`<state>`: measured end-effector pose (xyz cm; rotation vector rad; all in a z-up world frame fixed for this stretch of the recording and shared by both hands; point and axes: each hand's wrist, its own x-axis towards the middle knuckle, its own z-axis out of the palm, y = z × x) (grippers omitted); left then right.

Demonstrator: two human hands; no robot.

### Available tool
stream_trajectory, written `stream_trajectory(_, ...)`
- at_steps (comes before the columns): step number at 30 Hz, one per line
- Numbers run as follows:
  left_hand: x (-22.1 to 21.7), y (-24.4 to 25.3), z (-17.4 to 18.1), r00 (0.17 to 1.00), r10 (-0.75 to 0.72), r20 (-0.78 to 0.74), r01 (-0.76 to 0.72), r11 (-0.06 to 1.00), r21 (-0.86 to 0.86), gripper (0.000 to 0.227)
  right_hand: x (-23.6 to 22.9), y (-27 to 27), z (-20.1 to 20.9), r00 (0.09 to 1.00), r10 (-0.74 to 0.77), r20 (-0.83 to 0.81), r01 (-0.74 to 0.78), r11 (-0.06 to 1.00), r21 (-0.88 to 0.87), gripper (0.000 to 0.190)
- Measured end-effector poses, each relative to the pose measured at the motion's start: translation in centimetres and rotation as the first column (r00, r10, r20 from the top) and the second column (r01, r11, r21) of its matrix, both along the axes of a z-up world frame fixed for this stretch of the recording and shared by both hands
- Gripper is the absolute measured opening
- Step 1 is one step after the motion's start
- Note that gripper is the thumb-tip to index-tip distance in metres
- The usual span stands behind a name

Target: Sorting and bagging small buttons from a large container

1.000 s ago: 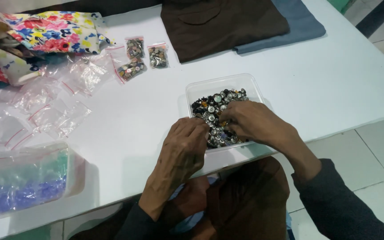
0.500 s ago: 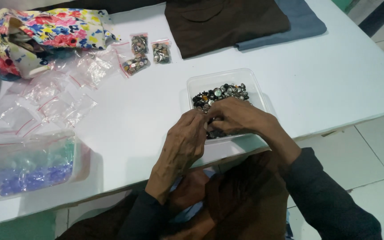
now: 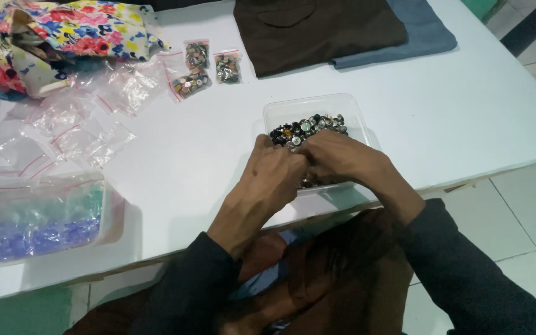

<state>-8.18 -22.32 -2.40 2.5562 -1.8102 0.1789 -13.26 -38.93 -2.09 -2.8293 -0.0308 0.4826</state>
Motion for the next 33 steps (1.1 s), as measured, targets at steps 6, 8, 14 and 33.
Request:
stream_trajectory(6,2.4,-2.5,-3.4,0.979,0.027,-0.201,-0.021,0.999,0.033,0.009,-1.2,1.1,3.7,0.996,-0.055,0.072,0.052,0.998,0.046,0.025)
stream_trajectory(8,2.6,-2.7,-4.3,0.970,-0.001,-0.244,-0.009,0.999,-0.040,0.011,-1.7,0.6,2.8,0.999,-0.034,-0.010,0.032,0.994,-0.104,0.028)
stream_trajectory(14,2.8,-2.8,-5.1,0.985,-0.039,-0.165,0.031,0.998,-0.052,0.015,-0.5,-0.2,-0.4,0.998,-0.038,-0.058,0.028,0.987,-0.159,0.028)
stream_trajectory(33,2.9,-3.7,-6.5,0.983,-0.031,-0.179,0.018,0.997,-0.073,0.007,-1.2,0.9,2.6,0.996,-0.019,-0.090,0.013,0.998,-0.067,0.026)
